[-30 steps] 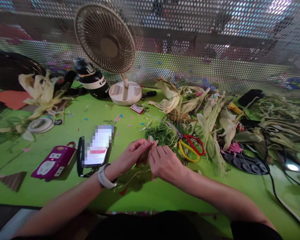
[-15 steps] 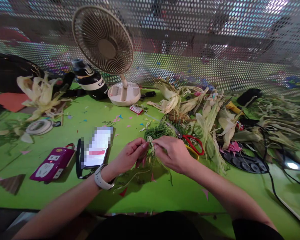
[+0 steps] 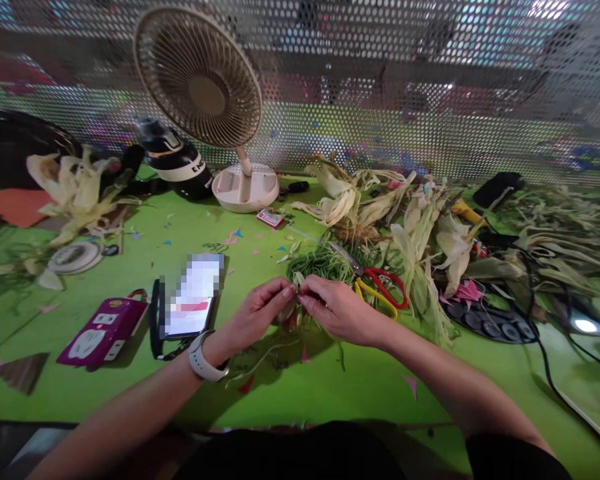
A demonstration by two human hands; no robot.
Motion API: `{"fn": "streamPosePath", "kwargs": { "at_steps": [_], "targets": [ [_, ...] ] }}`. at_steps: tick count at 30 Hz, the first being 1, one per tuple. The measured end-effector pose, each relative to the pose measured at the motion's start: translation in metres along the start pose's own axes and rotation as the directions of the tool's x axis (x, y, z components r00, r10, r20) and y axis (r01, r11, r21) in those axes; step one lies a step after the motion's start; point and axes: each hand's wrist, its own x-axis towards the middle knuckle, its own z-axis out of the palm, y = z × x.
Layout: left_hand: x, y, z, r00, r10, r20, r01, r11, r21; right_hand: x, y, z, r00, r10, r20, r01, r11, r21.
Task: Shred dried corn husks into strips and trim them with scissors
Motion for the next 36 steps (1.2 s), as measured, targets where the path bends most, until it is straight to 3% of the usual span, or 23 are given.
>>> {"fn": "streamPosePath", "kwargs": {
  "at_steps": [6,16,19,22,25,28,31,34,36],
  "targets": [
    [0.000,0.003,0.000,0.981,-0.095,0.167,0.117,0.985,-0.123,0.000,0.002,-0.001,0.998,0.013,-0.063,-0.012,1.000,0.021],
    [0.000,0.005,0.001,0.984,-0.128,0.126,0.146,0.978,-0.150,0.000,0.004,0.001,0.993,-0.041,-0.109,0.041,0.999,-0.007],
    [0.002,0.000,0.003,0.990,-0.119,0.074,0.129,0.979,-0.156,0.000,0.006,0.007,0.975,-0.171,-0.143,0.136,0.965,-0.224],
    [0.004,-0.006,0.006,0.993,-0.122,-0.011,0.120,0.986,-0.115,-0.002,0.009,0.013,0.934,-0.334,-0.129,0.206,0.796,-0.568],
    [0.004,-0.006,0.007,0.991,-0.115,-0.070,0.111,0.992,-0.054,-0.005,0.009,0.016,0.908,-0.411,-0.078,0.243,0.670,-0.701],
    [0.002,-0.004,0.006,0.992,-0.113,-0.060,0.107,0.990,-0.097,-0.006,0.006,0.015,0.905,-0.416,-0.089,0.256,0.699,-0.668],
    [0.002,-0.002,0.005,0.994,-0.106,-0.012,0.103,0.985,-0.140,-0.005,0.004,0.012,0.937,-0.325,-0.130,0.205,0.811,-0.549],
    [0.003,-0.004,0.005,0.993,-0.121,-0.003,0.120,0.988,-0.096,-0.004,0.003,0.010,0.975,-0.142,-0.171,0.092,0.959,-0.269],
    [0.003,-0.005,0.005,0.991,-0.131,-0.016,0.130,0.989,-0.066,-0.003,0.002,0.009,0.985,-0.029,-0.172,0.016,0.997,-0.076]
  ]
}}
